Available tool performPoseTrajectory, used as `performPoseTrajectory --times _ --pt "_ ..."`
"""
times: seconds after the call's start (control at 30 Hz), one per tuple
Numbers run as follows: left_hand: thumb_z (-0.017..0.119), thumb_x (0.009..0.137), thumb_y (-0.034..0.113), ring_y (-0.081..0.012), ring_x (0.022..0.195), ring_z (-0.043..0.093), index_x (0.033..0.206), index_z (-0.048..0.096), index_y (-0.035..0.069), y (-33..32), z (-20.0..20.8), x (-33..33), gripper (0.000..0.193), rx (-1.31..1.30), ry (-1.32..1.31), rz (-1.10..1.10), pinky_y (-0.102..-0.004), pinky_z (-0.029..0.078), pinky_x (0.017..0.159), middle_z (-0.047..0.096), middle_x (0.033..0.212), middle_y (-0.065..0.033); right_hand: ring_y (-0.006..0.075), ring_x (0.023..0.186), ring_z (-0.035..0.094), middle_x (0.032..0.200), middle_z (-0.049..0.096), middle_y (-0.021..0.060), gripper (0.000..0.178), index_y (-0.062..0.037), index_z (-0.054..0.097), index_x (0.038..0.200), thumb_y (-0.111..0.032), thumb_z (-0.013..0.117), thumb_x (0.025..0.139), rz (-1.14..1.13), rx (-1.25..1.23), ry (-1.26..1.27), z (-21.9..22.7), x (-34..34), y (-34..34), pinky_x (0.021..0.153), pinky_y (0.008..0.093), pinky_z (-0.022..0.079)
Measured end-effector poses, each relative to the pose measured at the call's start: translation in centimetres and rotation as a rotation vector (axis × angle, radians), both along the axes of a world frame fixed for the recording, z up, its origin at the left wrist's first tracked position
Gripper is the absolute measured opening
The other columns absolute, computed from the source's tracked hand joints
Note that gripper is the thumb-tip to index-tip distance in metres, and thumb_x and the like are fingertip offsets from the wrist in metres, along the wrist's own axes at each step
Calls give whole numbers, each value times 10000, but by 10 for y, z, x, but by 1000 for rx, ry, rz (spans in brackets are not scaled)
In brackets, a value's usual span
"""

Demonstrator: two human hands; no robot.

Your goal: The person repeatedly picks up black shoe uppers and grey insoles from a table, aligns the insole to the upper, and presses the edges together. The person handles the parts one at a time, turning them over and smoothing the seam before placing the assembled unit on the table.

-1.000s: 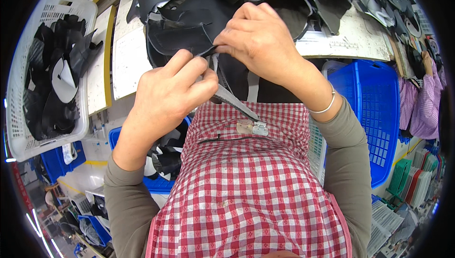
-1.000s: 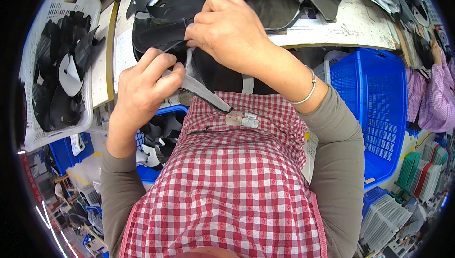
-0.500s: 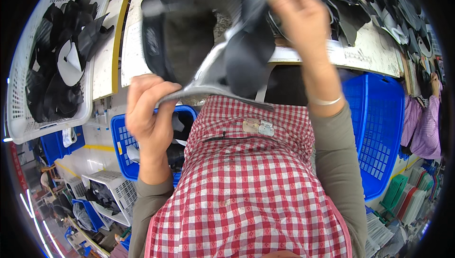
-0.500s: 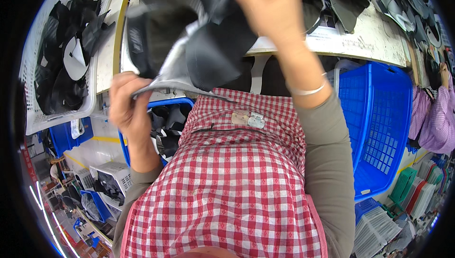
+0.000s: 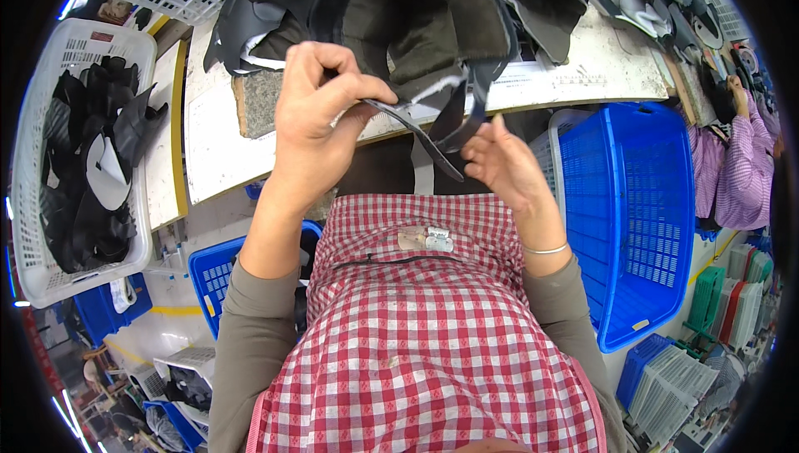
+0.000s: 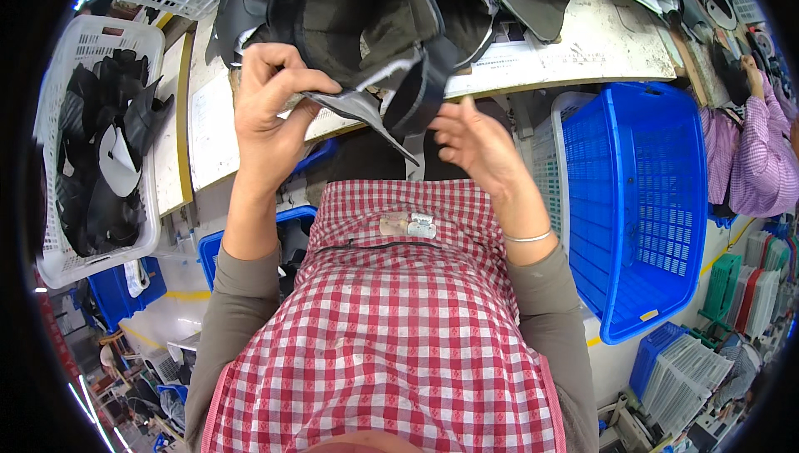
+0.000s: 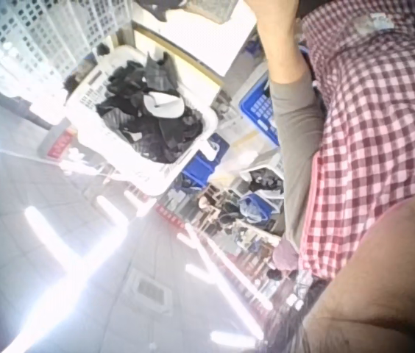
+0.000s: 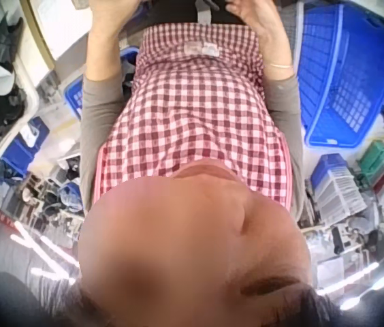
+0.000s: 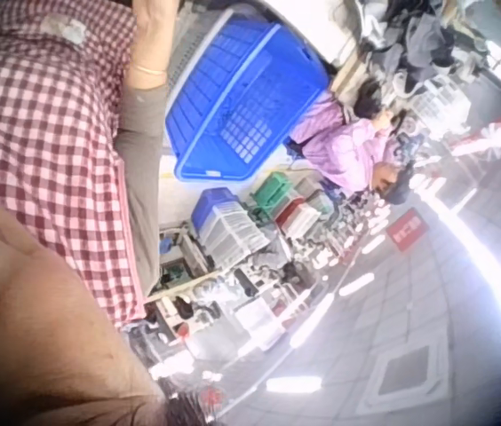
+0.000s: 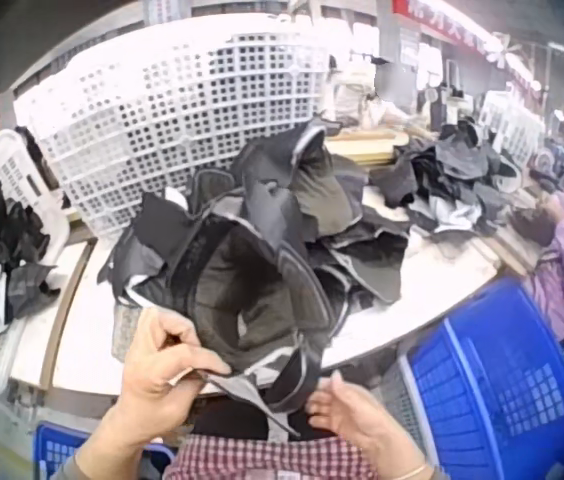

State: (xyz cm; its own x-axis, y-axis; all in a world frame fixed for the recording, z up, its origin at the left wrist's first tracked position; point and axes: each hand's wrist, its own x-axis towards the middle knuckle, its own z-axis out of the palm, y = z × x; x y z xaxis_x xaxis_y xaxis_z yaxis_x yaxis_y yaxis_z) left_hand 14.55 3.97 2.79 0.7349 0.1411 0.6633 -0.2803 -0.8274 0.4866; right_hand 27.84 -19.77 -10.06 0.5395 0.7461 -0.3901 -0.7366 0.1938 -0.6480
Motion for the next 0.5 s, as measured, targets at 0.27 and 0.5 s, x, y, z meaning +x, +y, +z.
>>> performPoseTrajectory --times 0.27,0.5 --pt "726 713 -178 -179 937 637 1005 669 22 18 22 -7 359 -163 15 -99 -285 508 771 652 989 -63 69 648 418 838 579 -43 333 -147 692 1135 -452 575 1074 71 699 438 33 -25 55 605 233 395" --pt "696 656 -189 -173 840 636 902 705 5 19 35 -20 313 33 -113 20 -269 494 706 655 922 -66 43 647 419 844 621 -79 307 -123 680 1204 -383 644 1043 162 1294 258 81 26 65 637 235 393"
